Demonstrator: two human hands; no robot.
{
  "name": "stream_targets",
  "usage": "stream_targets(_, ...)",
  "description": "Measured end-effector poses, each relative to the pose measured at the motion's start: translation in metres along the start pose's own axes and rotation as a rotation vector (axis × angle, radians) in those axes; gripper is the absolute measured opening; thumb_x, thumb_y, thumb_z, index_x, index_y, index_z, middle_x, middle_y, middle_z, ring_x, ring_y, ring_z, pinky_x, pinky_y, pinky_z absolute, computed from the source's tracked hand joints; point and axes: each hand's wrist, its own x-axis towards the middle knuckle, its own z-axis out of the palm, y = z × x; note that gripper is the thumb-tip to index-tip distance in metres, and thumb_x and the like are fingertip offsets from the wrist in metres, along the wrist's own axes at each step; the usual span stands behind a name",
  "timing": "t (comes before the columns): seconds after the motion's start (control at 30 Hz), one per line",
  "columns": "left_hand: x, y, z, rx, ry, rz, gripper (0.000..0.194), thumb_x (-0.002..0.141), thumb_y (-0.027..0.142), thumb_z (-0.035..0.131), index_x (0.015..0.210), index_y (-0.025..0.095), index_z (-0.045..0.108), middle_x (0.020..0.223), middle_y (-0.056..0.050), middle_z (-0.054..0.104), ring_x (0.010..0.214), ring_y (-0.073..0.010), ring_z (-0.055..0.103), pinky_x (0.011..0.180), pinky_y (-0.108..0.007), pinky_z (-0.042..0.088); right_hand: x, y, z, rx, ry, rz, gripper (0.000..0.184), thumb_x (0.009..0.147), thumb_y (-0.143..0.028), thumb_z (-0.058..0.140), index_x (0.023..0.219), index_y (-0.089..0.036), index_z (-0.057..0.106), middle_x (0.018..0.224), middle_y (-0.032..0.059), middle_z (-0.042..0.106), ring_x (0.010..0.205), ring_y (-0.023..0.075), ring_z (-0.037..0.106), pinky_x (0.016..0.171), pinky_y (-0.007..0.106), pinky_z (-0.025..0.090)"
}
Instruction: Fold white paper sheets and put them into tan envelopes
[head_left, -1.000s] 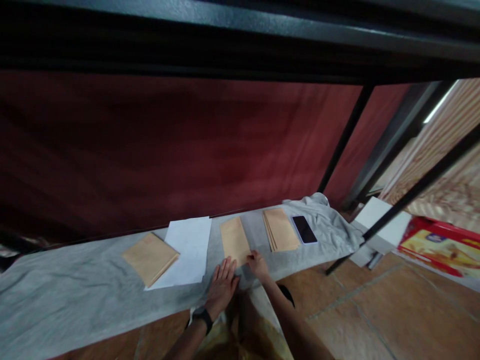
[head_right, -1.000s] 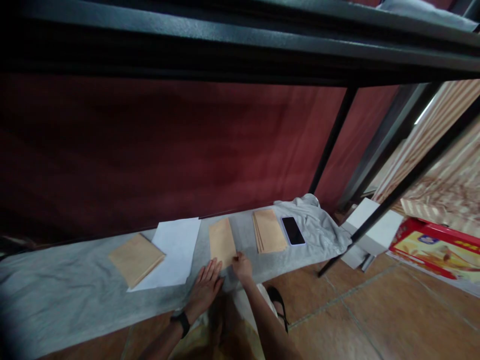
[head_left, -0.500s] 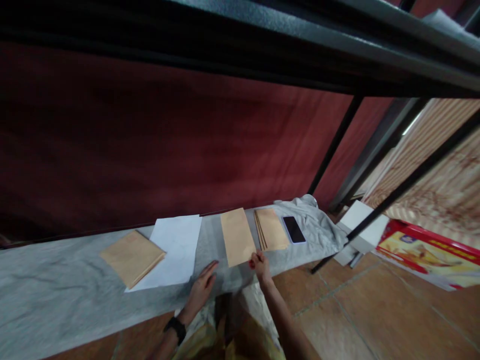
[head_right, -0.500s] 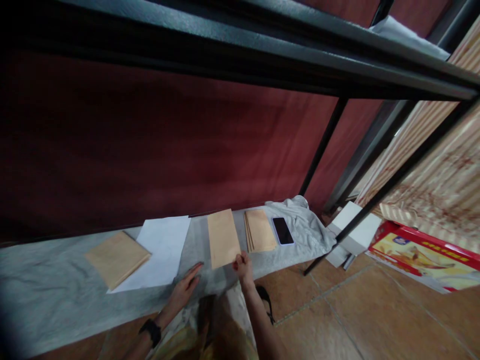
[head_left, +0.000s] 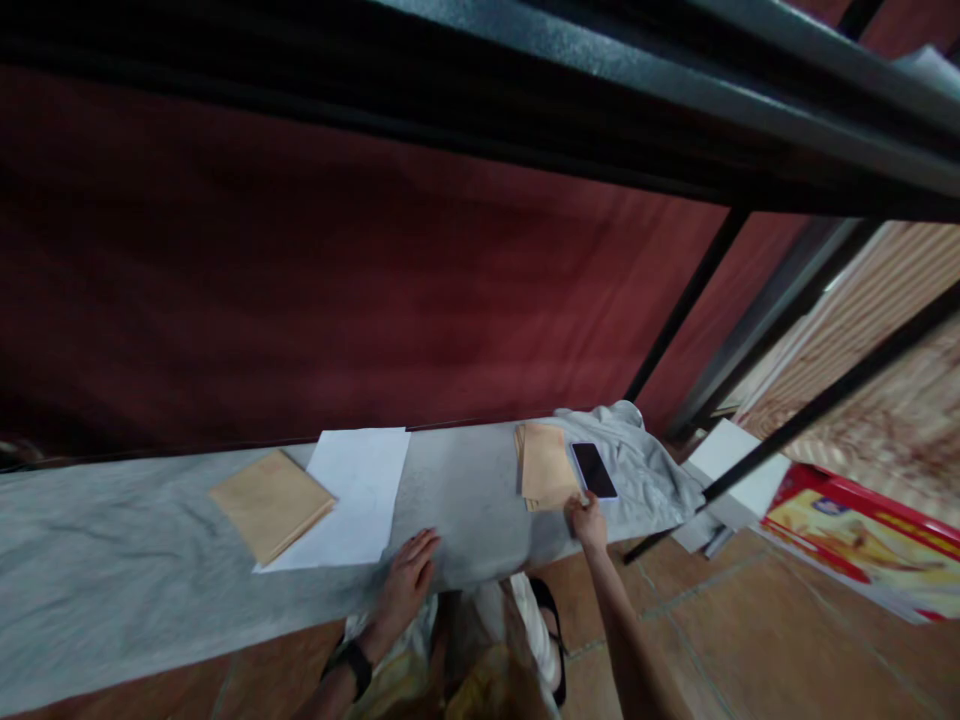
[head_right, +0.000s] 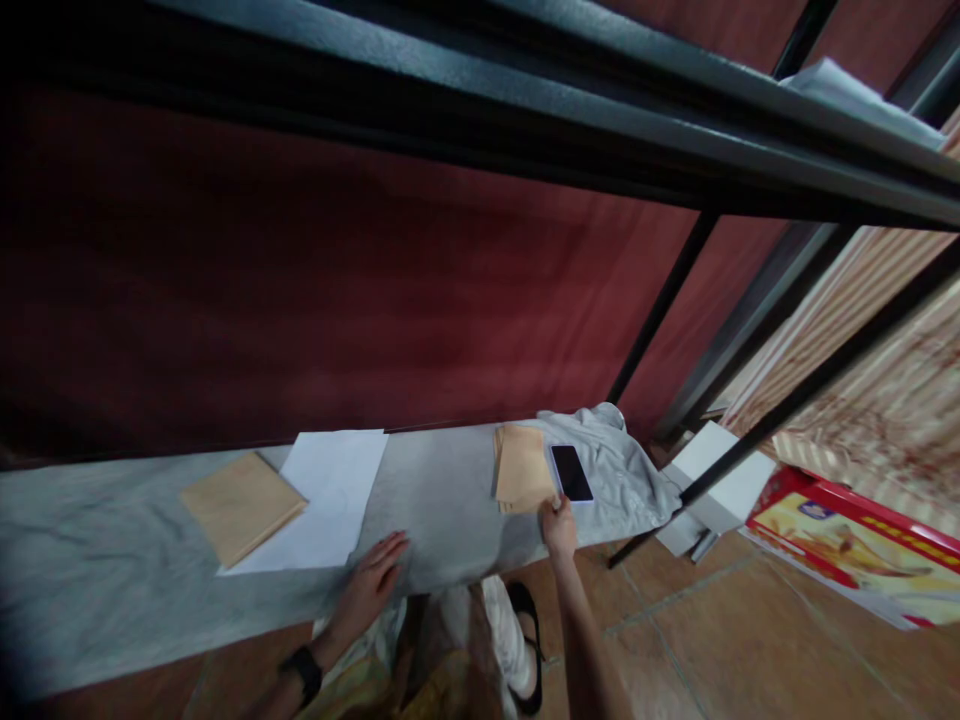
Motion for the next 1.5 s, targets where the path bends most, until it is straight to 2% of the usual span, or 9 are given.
stream_targets(0.17,0.001,-0.012,-0.014,0.041,0.123,-0.087,0.043,0.096,0.024,0.039,0.129,0.024,0.066,0.138,-0.007,0.065,0.132,-0.0218,0.056,0.113,-0.045,0.047,-0.035,-0.003,0.028,-0.014,-0.068,-0.131,0.049,0.091,-0.03,0.037,0.13,-0.013,0.061,0.091,0.0124,0.075,0.082,0.0253,0.071,0.075,0.035,0.052)
stream_targets(0.27,0.007,-0.02,-0.027,0.178,0.167,-0.232,0.045,0.095,0.028,0.041,0.134,0.019,0.062,0.146,-0.011,0.058,0.14,-0.0277,0.047,0.116,-0.051,0.041,-0.055,-0.018,0.056,-0.042,-0.153,-0.525,0.046,0.095,-0.024,0.036,0.131,-0.017,0.063,0.119,0.0143,0.072,0.11,0.0249,0.066,0.094,0.039,0.05)
stream_targets(0.37,0.007,-0.03,-0.034,0.278,0.137,-0.302,0.049,0.094,0.03,0.043,0.138,0.015,0.059,0.153,-0.015,0.049,0.147,-0.0318,0.037,0.118,-0.056,0.033,-0.062,-0.035,0.075,-0.207,-0.218,-0.724,0.043,0.097,-0.02,0.038,0.13,-0.019,0.065,0.136,0.0122,0.065,0.132,0.0262,0.053,0.108,0.046,0.041)
stream_targets(0.6,-0.015,-0.051,-0.031,0.319,0.144,-0.264,0.049,0.097,0.038,0.041,0.137,0.016,0.06,0.147,-0.015,0.056,0.142,-0.0306,0.046,0.117,-0.052,0.038,-0.052,-0.03,0.074,-0.41,-0.205,-0.67,0.04,0.097,-0.018,0.038,0.121,-0.021,0.071,0.126,0.0137,0.071,0.132,0.031,0.052,0.116,0.058,0.027)
stream_targets(0.73,-0.015,-0.053,-0.034,0.314,0.141,-0.283,0.05,0.098,0.038,0.039,0.135,0.013,0.06,0.145,-0.017,0.057,0.137,-0.0309,0.051,0.115,-0.049,0.041,-0.057,-0.004,0.066,-0.364,-0.139,-0.72,0.041,0.097,-0.016,0.036,0.122,-0.018,0.069,0.127,0.0135,0.069,0.13,0.0289,0.053,0.112,0.053,0.036)
stream_targets(0.97,-0.005,-0.045,-0.051,0.269,-0.008,-0.351,0.042,0.095,0.027,0.045,0.132,0.016,0.061,0.141,-0.014,0.062,0.135,-0.0275,0.054,0.114,-0.044,0.043,-0.087,0.006,0.089,-0.156,-0.202,-0.898,0.043,0.101,-0.021,0.032,0.134,-0.017,0.059,0.136,0.0144,0.062,0.133,0.0256,0.051,0.107,0.047,0.047)
stream_targets(1.23,-0.005,-0.028,-0.063,0.354,-0.09,-0.414,0.057,0.084,-0.001,0.036,0.135,0.014,0.057,0.135,-0.013,0.065,0.127,-0.0237,0.059,0.106,-0.038,0.047,-0.115,0.003,0.11,-0.217,-0.137,-0.875,0.05,0.103,-0.028,0.026,0.148,-0.017,0.044,0.145,0.016,0.055,0.138,0.028,0.047,0.117,0.052,0.033)
stream_targets(1.37,0.002,-0.025,-0.082,0.386,-0.078,-0.446,0.052,0.089,0.001,0.031,0.128,0.016,0.062,0.119,-0.01,0.07,0.11,-0.025,0.065,0.09,-0.037,0.052,-0.113,0.005,0.108,-0.2,-0.141,-0.882,0.05,0.103,-0.03,0.027,0.148,-0.017,0.044,0.144,0.0162,0.056,0.137,0.028,0.047,0.116,0.052,0.034)
stream_targets(1.5,0.015,-0.01,-0.097,0.399,-0.07,-0.421,0.042,0.093,0.007,0.033,0.116,0.019,0.067,0.109,-0.008,0.07,0.106,-0.0248,0.063,0.093,-0.037,0.049,-0.111,0.003,0.109,-0.148,-0.155,-0.843,0.049,0.103,-0.032,0.027,0.144,-0.017,0.048,0.142,0.0167,0.057,0.134,0.0296,0.049,0.114,0.054,0.036)
